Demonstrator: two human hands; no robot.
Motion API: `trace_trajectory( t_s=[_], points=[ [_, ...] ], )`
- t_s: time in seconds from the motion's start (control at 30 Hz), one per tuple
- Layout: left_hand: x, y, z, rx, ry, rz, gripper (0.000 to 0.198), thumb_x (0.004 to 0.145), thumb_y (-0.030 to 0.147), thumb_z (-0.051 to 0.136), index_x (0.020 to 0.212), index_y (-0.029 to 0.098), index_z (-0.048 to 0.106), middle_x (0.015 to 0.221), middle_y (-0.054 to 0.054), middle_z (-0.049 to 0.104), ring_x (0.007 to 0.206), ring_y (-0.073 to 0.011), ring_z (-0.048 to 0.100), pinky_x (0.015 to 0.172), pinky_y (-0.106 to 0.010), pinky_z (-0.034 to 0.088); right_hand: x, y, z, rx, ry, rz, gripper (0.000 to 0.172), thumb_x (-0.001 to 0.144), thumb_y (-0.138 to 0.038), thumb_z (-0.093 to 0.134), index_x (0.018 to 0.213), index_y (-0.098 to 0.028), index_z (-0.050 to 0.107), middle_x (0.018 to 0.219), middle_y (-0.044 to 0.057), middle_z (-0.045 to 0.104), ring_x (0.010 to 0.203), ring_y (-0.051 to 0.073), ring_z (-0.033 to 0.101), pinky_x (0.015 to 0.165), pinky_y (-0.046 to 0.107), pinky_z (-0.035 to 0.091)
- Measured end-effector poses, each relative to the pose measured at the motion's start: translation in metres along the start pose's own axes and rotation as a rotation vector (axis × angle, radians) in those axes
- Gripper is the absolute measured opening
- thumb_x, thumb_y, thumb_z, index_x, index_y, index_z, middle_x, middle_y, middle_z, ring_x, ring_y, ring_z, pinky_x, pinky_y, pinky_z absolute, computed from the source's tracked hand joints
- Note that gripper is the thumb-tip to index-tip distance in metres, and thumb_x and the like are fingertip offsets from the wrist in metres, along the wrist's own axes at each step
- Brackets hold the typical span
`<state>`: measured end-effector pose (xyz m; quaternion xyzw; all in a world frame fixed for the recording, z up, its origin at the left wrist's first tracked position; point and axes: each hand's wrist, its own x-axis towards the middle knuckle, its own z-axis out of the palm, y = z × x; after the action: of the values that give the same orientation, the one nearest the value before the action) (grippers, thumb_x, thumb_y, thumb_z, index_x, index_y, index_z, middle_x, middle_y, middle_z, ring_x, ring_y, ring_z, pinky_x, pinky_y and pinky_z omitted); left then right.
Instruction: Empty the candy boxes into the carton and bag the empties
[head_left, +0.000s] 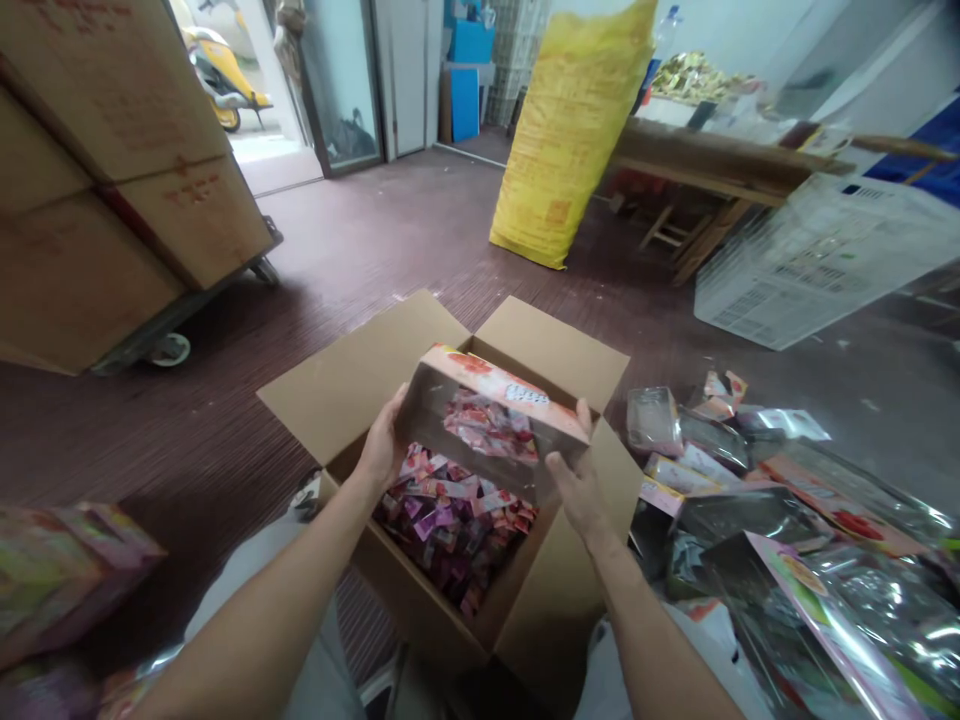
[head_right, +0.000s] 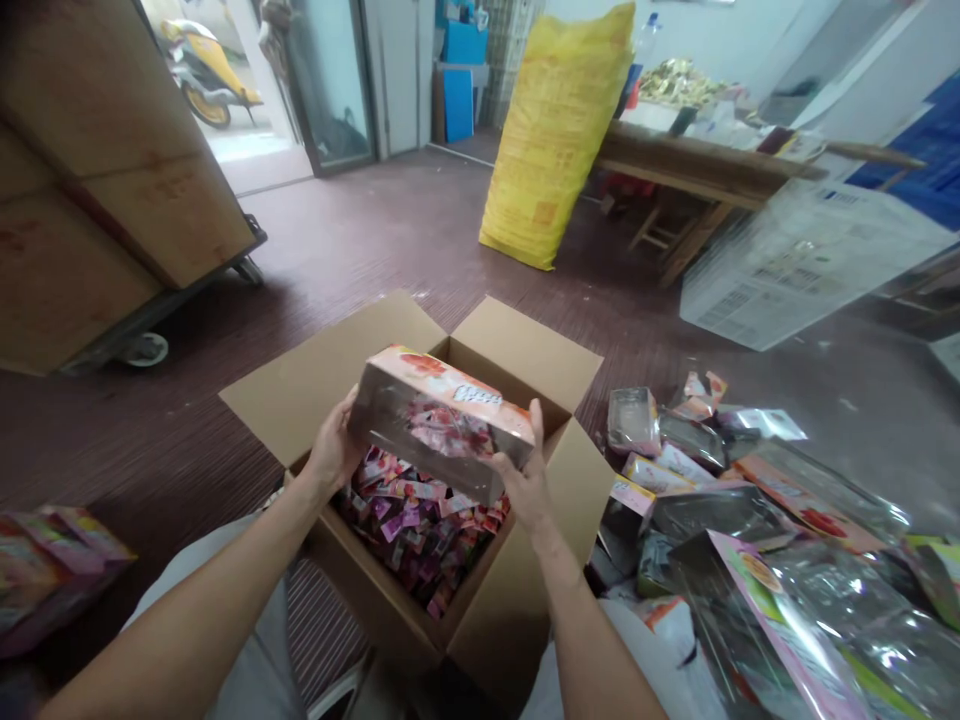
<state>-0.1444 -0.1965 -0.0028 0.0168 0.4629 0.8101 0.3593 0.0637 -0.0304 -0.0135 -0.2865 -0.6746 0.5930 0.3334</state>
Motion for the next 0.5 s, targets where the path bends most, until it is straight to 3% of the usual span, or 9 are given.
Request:
trace_trajectory(
  t_s=[0.17,0.3,0.37,0.5],
  points=[
    [0.003,0.005,-0.001,-0.046,0.001,-0.040,0.044,0.073,0.049,0.074,0.106,0.021,0.073,0.116,-0.004,0.075,0.117,-0.0286,0.064,0.088,-0.033,0.054,-0.001,-0.005,0.000,0.047,-0.046,-0.010,0.112,0.077,-0.067,0.075,0.162,-0.025,0.015,0.157,0.014,0.043,0.140,0.031,0.047,0.111,0.047,0.047],
    [0.005,0.007,-0.003,-0.072,0.043,-0.047,0.041,0.079,0.050,0.068,0.109,0.021,0.071,0.110,-0.005,0.075,0.109,-0.0265,0.067,0.084,-0.033,0.055,-0.005,0.001,0.000,0.068,-0.085,0.049,0.110,0.072,-0.061,0.081,0.159,-0.024,0.026,0.146,0.014,0.056,0.131,0.028,0.056,0.112,0.048,0.045],
    [0.004,0.008,-0.004,-0.043,0.015,-0.090,0.045,0.084,0.053,0.062,0.115,0.022,0.067,0.103,-0.005,0.075,0.099,-0.0249,0.069,0.079,-0.034,0.055,-0.005,0.005,-0.001,0.091,0.019,0.072,0.107,0.069,-0.057,0.085,0.156,-0.024,0.032,0.143,0.011,0.058,0.128,0.026,0.057,0.113,0.046,0.044],
    [0.001,0.013,-0.005,0.034,0.005,-0.177,0.043,0.091,0.054,0.050,0.118,0.022,0.059,0.087,-0.005,0.072,0.080,-0.0223,0.070,0.071,-0.033,0.055,0.004,0.010,-0.017,0.274,0.459,0.166,0.094,0.062,-0.058,0.086,0.143,-0.029,0.048,0.133,0.006,0.064,0.110,0.022,0.065,0.096,0.042,0.056]
  ],
)
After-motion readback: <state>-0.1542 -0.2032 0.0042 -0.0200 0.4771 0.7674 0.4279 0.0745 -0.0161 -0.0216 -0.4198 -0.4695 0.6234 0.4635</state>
